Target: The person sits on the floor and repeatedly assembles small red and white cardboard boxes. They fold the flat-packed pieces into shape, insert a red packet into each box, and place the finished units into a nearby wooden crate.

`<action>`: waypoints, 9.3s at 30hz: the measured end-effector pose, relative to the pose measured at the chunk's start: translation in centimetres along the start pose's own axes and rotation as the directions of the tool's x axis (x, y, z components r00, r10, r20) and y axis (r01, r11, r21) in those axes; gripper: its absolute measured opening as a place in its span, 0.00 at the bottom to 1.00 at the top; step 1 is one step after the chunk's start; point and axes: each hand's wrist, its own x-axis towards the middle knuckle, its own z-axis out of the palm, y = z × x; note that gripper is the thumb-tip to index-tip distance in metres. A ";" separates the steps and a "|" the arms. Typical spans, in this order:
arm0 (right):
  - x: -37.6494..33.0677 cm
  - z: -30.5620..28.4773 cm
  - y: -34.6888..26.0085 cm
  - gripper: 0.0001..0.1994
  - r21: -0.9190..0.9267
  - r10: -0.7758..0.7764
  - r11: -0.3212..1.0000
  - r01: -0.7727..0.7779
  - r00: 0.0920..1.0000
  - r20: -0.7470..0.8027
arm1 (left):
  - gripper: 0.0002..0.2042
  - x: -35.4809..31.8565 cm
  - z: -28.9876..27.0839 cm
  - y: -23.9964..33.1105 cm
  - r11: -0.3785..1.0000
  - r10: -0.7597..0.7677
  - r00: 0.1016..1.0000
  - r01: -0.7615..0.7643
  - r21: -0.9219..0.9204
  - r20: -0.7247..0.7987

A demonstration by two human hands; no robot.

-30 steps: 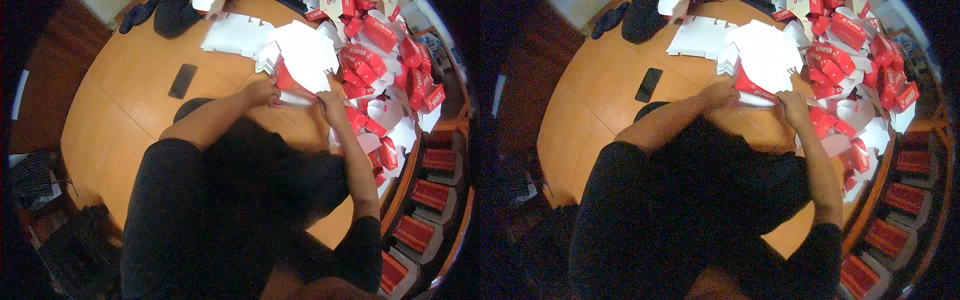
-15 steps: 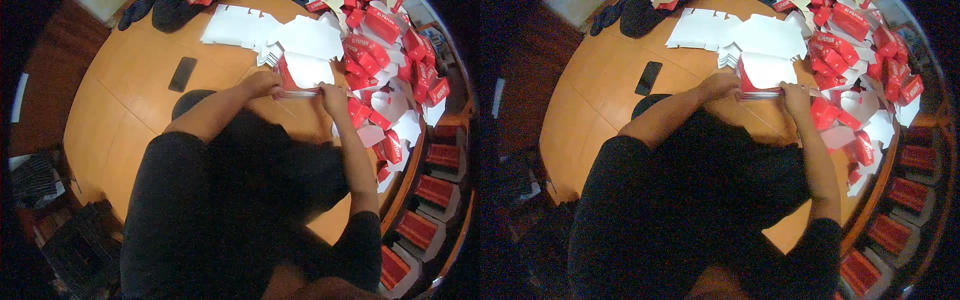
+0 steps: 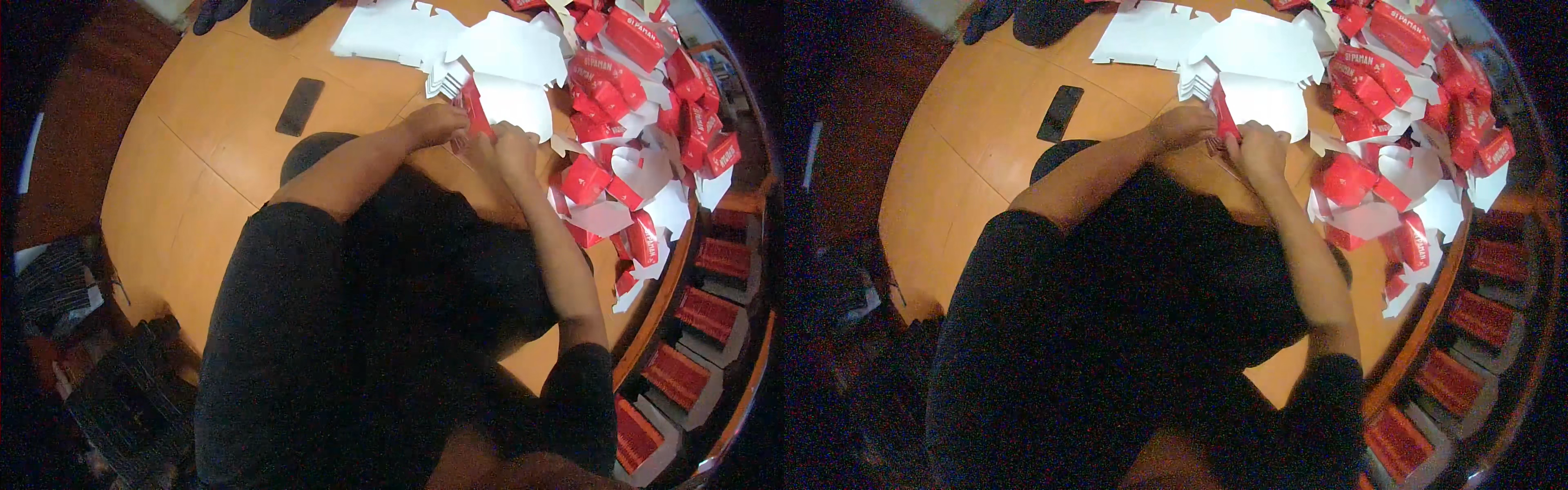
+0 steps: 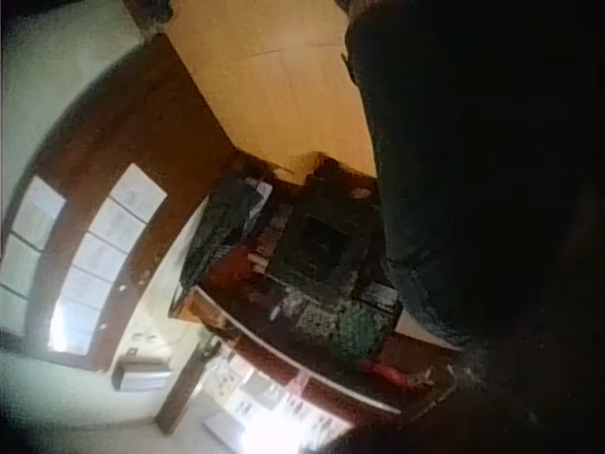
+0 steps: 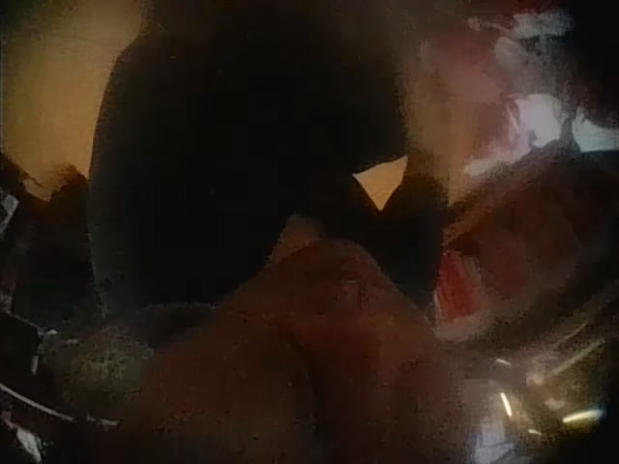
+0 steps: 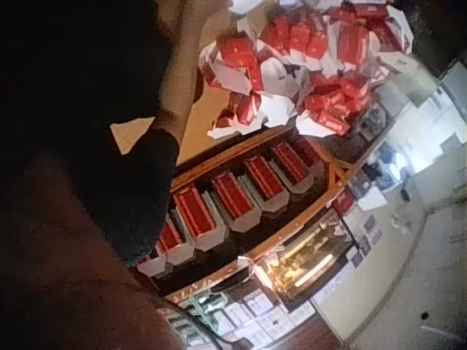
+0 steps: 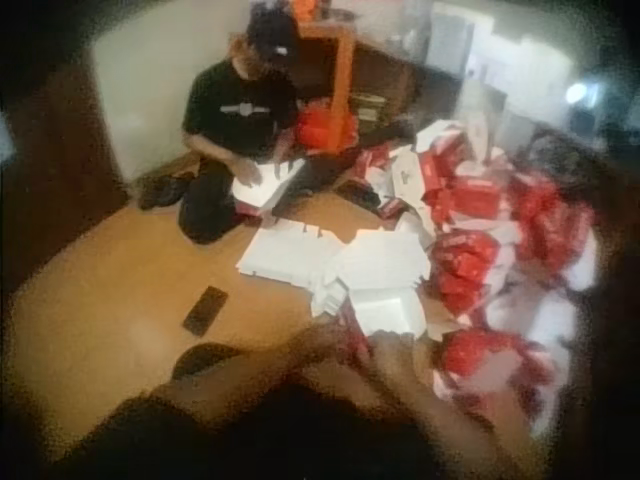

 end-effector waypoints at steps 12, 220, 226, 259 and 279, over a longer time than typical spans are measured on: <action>1.3 0.0 -0.6 0.15 -0.227 -0.081 0.967 0.113 0.986 0.143 | 0.09 1.1 -0.3 0.6 1.000 0.000 0.970 -0.001 0.004 0.243; -3.2 -2.0 14.0 0.27 0.368 0.586 0.790 -0.490 0.781 -0.219 | 0.09 2.9 -1.4 7.7 0.935 -0.299 0.954 0.299 -0.191 0.028; -3.8 0.7 11.5 0.29 0.498 0.670 0.597 -0.628 0.733 0.121 | 0.16 4.6 -1.9 7.1 0.558 -0.805 0.570 0.635 -0.535 -0.164; -4.8 -4.9 16.1 0.25 0.383 0.572 0.713 -0.587 0.803 0.165 | 0.21 3.8 -4.4 6.9 0.624 -0.776 0.625 0.745 -0.235 -0.080; -20.8 -22.7 19.2 0.05 0.295 0.283 0.945 -0.140 0.801 -0.527 | 0.15 3.5 -8.3 11.2 0.855 -0.518 0.848 0.518 0.032 0.111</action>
